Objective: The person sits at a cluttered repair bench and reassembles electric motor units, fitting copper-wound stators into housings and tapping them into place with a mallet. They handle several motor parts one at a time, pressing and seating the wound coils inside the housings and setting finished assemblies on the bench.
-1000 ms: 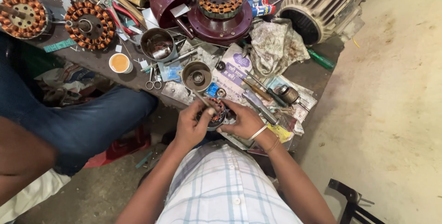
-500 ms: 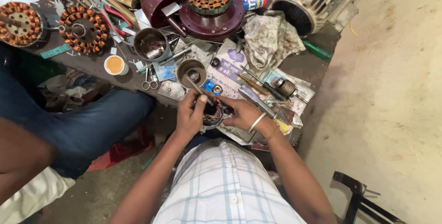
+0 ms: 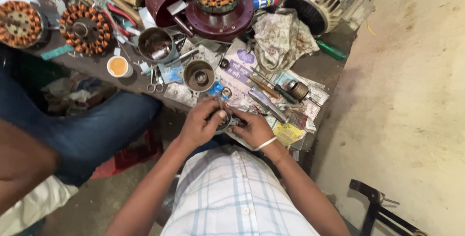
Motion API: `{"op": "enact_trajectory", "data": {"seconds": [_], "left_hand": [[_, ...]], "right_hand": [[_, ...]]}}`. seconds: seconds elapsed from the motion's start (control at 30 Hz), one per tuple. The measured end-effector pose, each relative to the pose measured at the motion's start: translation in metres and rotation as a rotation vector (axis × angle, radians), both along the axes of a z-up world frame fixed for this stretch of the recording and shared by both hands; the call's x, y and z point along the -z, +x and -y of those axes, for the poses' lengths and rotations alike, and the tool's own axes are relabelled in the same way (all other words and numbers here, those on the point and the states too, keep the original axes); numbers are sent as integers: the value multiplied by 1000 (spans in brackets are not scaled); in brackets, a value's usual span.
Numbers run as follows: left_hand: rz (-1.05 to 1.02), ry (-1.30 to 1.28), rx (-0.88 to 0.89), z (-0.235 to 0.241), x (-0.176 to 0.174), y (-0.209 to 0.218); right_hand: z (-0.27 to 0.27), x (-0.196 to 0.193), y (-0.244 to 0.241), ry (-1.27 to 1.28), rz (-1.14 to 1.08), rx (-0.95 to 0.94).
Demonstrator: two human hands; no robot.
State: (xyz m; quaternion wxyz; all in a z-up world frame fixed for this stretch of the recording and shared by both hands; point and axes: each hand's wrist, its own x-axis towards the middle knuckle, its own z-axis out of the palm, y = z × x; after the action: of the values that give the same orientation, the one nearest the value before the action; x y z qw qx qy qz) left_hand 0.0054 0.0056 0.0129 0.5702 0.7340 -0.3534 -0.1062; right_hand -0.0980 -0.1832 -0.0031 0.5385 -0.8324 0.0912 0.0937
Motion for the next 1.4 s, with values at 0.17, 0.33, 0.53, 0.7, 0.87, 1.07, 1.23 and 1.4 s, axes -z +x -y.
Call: {"op": "enact_trajectory", "data": {"seconds": [0.17, 0.33, 0.53, 0.7, 0.87, 1.07, 1.23, 1.4], "left_hand": [[-40, 37, 130, 2, -1, 9], [74, 17, 325, 6, 3, 24], [109, -57, 393, 3, 16, 34], [181, -109, 392, 8, 20, 37], [223, -105, 444, 9, 18, 39], [265, -81, 483, 15, 10, 40], [328, -67, 489, 14, 15, 37], [311, -7, 591, 15, 12, 41]], "right_hand": [[-5, -3, -5, 8, -36, 74], [-17, -5, -16, 6, -128, 192], [-7, -12, -30, -224, 103, 537], [15, -10, -24, -959, -16, 448], [34, 16, -31, -831, -124, 360], [17, -27, -51, -621, -126, 432], [-44, -131, -45, -104, -297, 821], [-51, -171, -46, -451, 47, 423]]}}
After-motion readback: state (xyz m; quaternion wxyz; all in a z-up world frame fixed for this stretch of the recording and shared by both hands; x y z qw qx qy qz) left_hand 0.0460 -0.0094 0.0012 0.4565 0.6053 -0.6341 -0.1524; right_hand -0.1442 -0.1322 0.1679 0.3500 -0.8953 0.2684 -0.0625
